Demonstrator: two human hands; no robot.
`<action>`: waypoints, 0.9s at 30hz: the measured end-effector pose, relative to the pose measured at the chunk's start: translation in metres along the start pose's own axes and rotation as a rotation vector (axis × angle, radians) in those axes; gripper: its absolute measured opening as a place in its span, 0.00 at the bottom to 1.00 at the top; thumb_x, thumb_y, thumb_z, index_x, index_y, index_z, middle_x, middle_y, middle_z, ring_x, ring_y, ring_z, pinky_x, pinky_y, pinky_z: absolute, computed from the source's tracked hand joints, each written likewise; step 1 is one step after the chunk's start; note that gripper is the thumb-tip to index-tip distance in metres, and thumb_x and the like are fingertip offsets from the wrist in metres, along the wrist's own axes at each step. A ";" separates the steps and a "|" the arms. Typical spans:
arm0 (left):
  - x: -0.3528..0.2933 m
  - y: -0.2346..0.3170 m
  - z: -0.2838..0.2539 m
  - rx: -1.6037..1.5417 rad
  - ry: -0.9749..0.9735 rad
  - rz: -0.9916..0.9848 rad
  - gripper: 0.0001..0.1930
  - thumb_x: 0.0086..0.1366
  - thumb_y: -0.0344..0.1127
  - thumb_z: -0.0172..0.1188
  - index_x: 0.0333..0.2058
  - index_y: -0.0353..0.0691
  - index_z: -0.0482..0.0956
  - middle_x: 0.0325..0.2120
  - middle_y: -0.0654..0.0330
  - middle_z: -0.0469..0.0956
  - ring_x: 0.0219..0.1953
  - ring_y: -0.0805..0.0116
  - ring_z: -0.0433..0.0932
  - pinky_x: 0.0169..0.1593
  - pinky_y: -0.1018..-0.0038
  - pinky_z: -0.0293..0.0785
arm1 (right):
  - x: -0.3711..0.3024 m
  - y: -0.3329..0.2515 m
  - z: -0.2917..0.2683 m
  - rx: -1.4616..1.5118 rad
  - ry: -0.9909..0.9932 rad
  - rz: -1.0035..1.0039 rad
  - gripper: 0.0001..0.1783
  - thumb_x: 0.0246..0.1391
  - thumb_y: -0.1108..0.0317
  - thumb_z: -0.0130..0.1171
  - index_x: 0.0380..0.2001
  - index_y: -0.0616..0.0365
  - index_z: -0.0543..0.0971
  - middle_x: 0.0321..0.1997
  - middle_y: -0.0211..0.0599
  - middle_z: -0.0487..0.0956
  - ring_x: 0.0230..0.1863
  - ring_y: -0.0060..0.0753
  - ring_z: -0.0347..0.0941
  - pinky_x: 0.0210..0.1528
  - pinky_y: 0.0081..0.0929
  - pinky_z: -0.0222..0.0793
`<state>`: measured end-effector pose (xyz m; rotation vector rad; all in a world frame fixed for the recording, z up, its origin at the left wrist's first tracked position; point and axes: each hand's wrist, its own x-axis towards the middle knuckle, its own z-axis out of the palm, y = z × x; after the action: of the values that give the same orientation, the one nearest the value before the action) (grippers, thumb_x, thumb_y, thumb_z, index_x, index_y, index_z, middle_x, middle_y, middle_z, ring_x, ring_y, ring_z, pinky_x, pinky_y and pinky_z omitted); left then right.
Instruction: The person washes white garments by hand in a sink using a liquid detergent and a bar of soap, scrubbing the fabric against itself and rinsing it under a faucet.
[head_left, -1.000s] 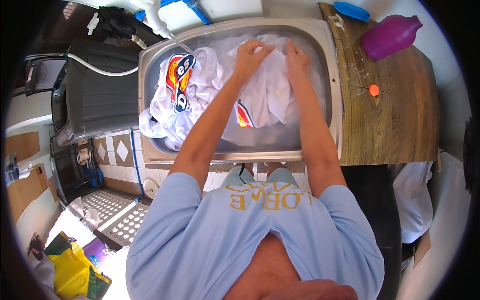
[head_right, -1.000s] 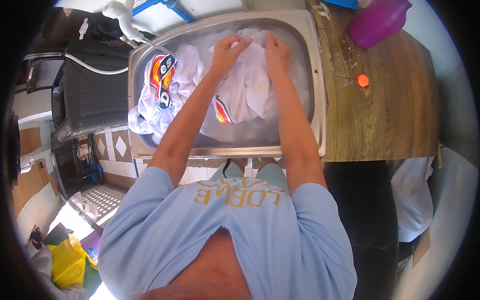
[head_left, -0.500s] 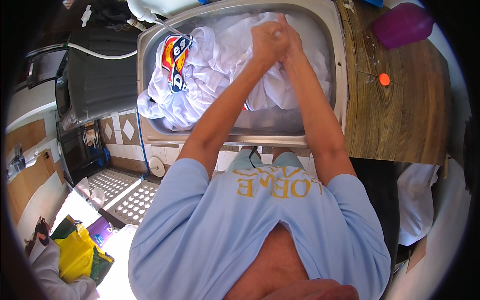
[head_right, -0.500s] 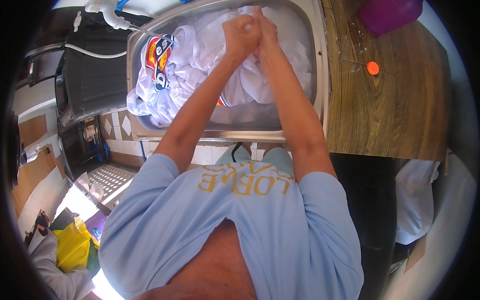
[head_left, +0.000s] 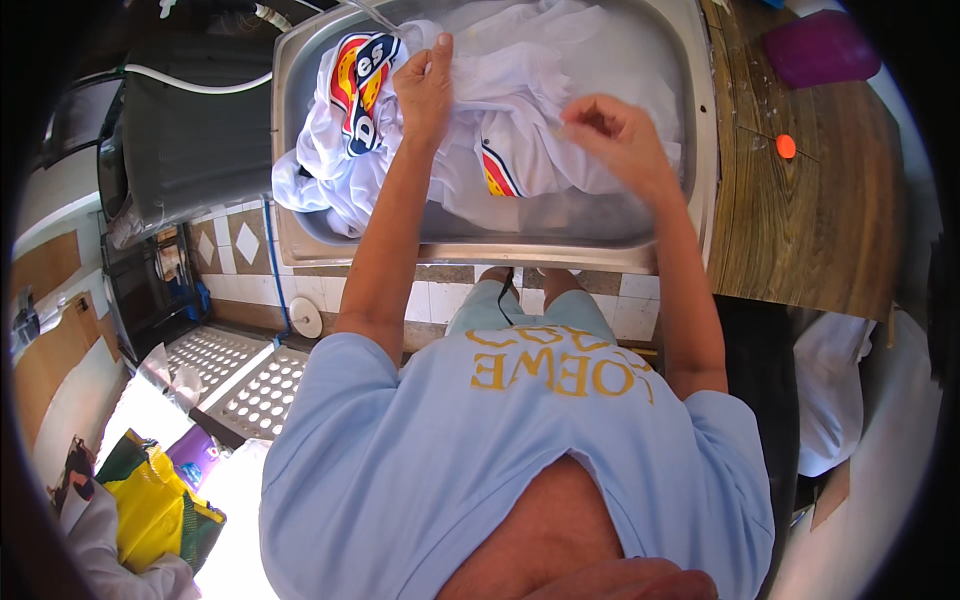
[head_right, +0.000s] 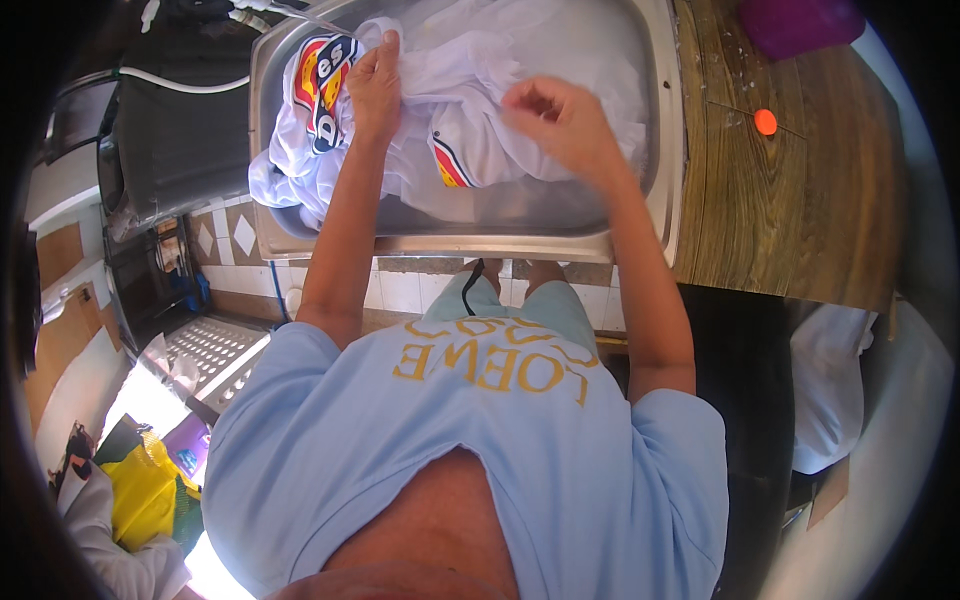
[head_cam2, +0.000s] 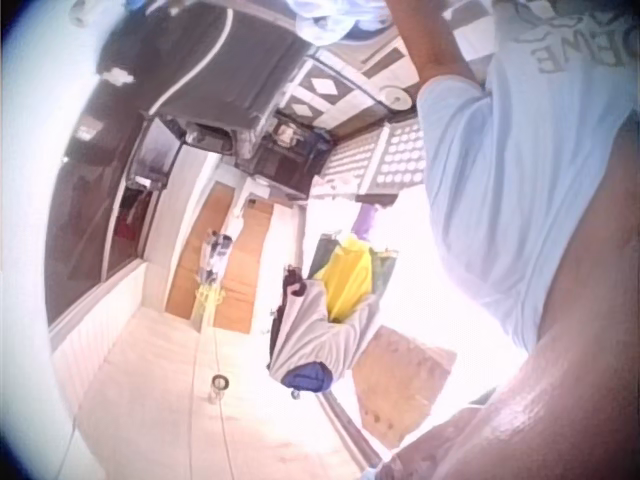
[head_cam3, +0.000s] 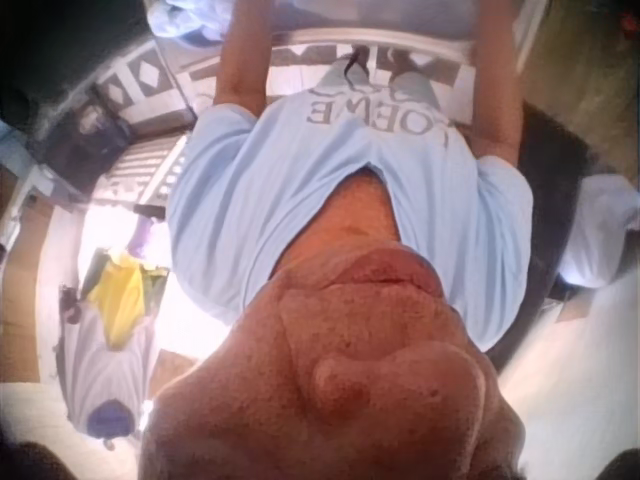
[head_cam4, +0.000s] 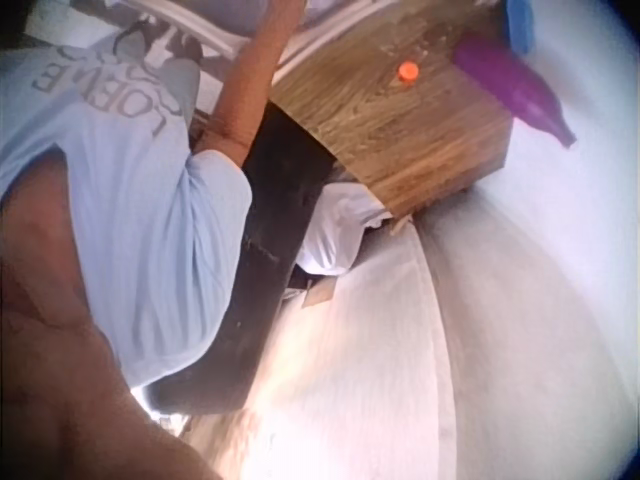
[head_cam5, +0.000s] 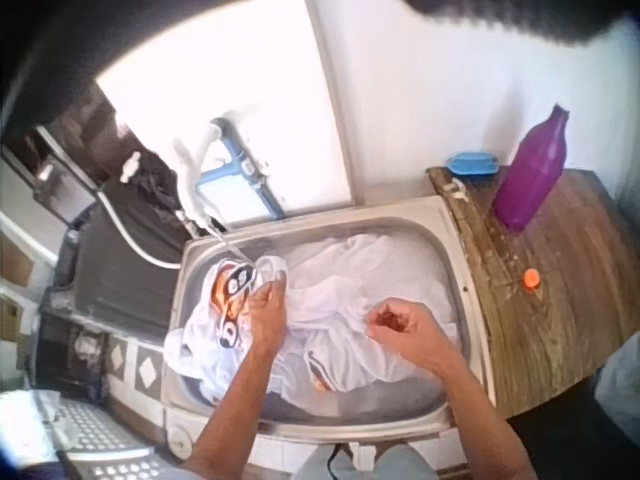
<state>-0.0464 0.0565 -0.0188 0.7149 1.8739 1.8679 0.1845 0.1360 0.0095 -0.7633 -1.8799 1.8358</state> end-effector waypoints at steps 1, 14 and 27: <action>-0.002 0.000 0.001 -0.027 -0.023 -0.018 0.24 0.60 0.46 0.60 0.12 0.41 0.65 0.11 0.74 0.58 0.17 0.84 0.51 0.20 0.80 0.47 | -0.009 0.000 0.007 -0.097 0.034 -0.039 0.07 0.46 0.71 0.60 0.32 0.58 0.79 0.28 0.26 0.75 0.28 0.20 0.68 0.31 0.18 0.64; -0.009 0.024 0.006 -0.485 -0.311 -0.160 0.09 0.57 0.35 0.64 0.30 0.35 0.78 0.24 0.65 0.78 0.24 0.82 0.72 0.29 0.85 0.69 | -0.015 0.017 0.023 -0.494 0.203 -0.107 0.11 0.47 0.76 0.55 0.36 0.60 0.78 0.27 0.41 0.73 0.26 0.35 0.71 0.31 0.26 0.67; -0.009 0.024 0.012 -0.341 -0.267 -0.234 0.07 0.58 0.34 0.62 0.26 0.39 0.76 0.21 0.73 0.71 0.23 0.87 0.64 0.26 0.87 0.59 | -0.020 0.003 0.008 -0.616 0.235 -0.188 0.03 0.49 0.74 0.55 0.28 0.61 0.76 0.27 0.43 0.73 0.28 0.43 0.71 0.31 0.32 0.67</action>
<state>-0.0303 0.0606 0.0040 0.5684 1.3657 1.7796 0.1948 0.1175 0.0080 -0.9058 -2.2766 0.9979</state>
